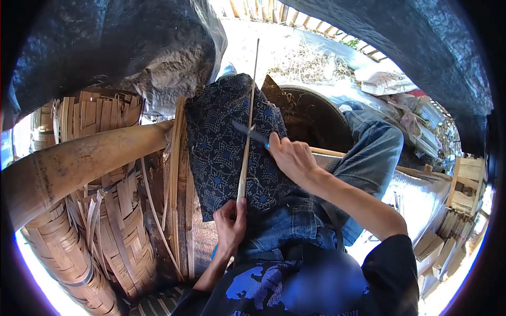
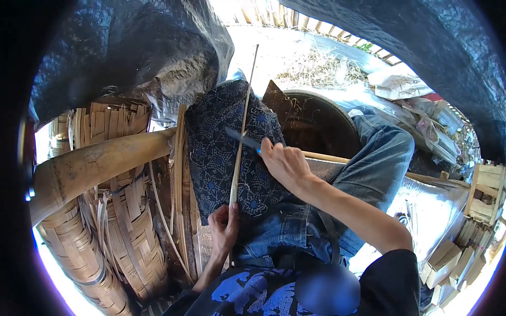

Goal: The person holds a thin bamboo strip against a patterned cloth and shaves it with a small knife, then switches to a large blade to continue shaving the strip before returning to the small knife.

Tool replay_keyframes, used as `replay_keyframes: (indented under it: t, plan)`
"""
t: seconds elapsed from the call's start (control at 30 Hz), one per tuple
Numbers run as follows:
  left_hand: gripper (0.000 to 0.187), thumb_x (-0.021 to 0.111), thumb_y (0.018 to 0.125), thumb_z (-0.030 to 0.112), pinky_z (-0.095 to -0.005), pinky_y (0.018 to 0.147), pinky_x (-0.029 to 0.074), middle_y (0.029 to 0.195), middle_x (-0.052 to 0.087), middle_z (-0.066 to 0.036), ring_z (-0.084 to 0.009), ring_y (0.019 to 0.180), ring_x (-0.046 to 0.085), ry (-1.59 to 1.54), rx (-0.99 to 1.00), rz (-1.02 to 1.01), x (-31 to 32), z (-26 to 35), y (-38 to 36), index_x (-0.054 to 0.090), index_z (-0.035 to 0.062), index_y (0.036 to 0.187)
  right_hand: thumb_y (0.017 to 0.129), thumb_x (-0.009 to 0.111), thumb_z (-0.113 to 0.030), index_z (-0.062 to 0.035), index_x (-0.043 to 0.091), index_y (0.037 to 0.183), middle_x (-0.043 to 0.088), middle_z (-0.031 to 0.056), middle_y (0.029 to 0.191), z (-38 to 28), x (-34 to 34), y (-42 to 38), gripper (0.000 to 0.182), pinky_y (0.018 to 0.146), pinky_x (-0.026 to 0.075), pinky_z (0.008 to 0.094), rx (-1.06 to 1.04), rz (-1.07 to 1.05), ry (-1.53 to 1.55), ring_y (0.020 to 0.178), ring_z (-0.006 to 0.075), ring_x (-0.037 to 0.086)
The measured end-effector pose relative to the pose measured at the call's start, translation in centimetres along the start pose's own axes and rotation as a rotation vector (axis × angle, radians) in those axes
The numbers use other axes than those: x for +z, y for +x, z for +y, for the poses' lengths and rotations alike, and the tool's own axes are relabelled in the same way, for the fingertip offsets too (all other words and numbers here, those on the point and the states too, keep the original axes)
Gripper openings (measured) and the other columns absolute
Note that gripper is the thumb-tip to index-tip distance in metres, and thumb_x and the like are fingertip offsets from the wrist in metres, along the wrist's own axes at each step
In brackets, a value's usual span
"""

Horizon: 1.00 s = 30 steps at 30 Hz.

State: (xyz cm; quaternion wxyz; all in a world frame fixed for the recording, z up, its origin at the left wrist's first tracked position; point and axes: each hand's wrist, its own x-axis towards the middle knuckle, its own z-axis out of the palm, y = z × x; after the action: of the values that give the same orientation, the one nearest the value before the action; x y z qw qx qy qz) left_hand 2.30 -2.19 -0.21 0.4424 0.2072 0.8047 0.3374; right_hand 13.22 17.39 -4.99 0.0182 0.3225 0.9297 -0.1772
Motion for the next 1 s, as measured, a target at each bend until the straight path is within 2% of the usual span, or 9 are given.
replay_keyframes:
  t: [0.1,0.13,0.2,0.33,0.4,0.5,0.57,0.7,1.0]
  plan:
    - [0.039,0.055,0.093,0.025,-0.0226,0.043,0.024,0.052,0.042,0.005,-0.0016,0.049,0.035,0.016,0.007,0.012,0.0,0.7,-0.7,0.05,0.0032,0.062,0.09,0.051,-0.014,0.0016,0.047,0.085,0.059,0.0124,0.058,2.5,0.8,3.6,0.017,0.04,0.05,0.0339,0.15,0.05,-0.035,0.051,0.0253,0.064]
    - [0.039,0.055,0.093,0.025,-0.0229,0.043,0.024,0.052,0.042,0.005,-0.0018,0.049,0.035,0.022,0.0,0.024,0.0,0.9,-1.0,0.05,0.0029,0.062,0.092,0.048,-0.015,0.0013,0.048,0.083,0.059,0.0104,0.056,4.5,1.6,5.0,0.019,0.039,0.05,0.0323,0.189,0.056,-0.08,0.048,0.0213,0.062]
    - [0.039,0.055,0.093,0.026,-0.0234,0.043,0.025,0.052,0.041,0.005,-0.0022,0.049,0.035,-0.005,0.01,0.028,-0.1,0.5,-0.8,0.05,0.0024,0.062,0.095,0.045,-0.018,-0.0004,0.048,0.081,0.055,0.0078,0.053,5.8,-1.8,6.2,0.022,0.034,0.044,0.0326,0.271,-0.021,0.148,0.042,0.0194,0.057]
    - [0.04,0.057,0.092,0.025,-0.0247,0.043,0.024,0.05,0.04,0.003,-0.0027,0.05,0.034,-0.039,-0.034,0.033,0.0,0.0,-0.8,0.05,0.0003,0.061,0.096,0.045,-0.023,-0.0018,0.047,0.08,0.05,0.0064,0.05,3.9,-3.5,2.1,0.026,0.033,0.04,0.035,0.118,0.102,0.336,0.038,0.0201,0.051]
    - [0.041,0.058,0.091,0.025,-0.0263,0.043,0.023,0.049,0.04,0.002,-0.0034,0.05,0.032,-0.063,-0.055,0.037,0.2,0.0,-0.6,0.051,-0.002,0.061,0.094,0.048,-0.028,-0.0027,0.047,0.08,0.048,0.0068,0.049,2.1,-2.5,-0.5,0.029,0.035,0.038,0.0379,-0.073,0.169,0.449,0.037,0.0232,0.049]
    - [0.042,0.057,0.091,0.025,-0.0268,0.042,0.022,0.048,0.038,0.002,-0.0031,0.05,0.031,-0.03,0.019,0.039,-0.2,0.8,-0.7,0.049,-0.0014,0.06,0.093,0.051,-0.03,-0.0043,0.046,0.078,0.051,0.0077,0.052,1.3,-1.2,-1.5,0.03,0.038,0.042,0.0378,-0.167,0.164,0.275,0.039,0.0246,0.052]
    - [0.039,0.054,0.093,0.023,-0.0232,0.044,0.024,0.053,0.041,0.005,-0.0017,0.052,0.034,0.054,0.012,-0.003,-0.6,0.9,-0.8,0.047,0.0027,0.061,0.092,0.052,-0.031,-0.0045,0.047,0.077,0.052,0.0084,0.053,1.1,-1.2,-1.1,0.031,0.038,0.044,0.0368,-0.125,0.116,0.218,0.041,0.0247,0.054]
    - [0.04,0.054,0.093,0.023,-0.0233,0.045,0.024,0.053,0.041,0.004,-0.0019,0.052,0.035,0.037,0.014,0.034,-0.5,0.1,-1.0,0.046,0.0026,0.06,0.09,0.056,-0.033,-0.0048,0.047,0.077,0.054,0.0096,0.055,0.5,-1.2,0.3,0.032,0.039,0.047,0.034,-0.118,0.092,0.097,0.046,0.0247,0.059]
    - [0.039,0.053,0.094,0.026,-0.0236,0.045,0.026,0.054,0.046,0.003,-0.003,0.051,0.037,0.048,-0.028,0.043,-0.3,0.8,-1.3,0.051,0.0009,0.063,0.088,0.058,-0.032,-0.0054,0.045,0.076,0.052,0.0086,0.05,-0.5,-0.7,-0.4,0.032,0.038,0.046,0.035,-0.086,0.035,0.079,0.045,0.0256,0.059]
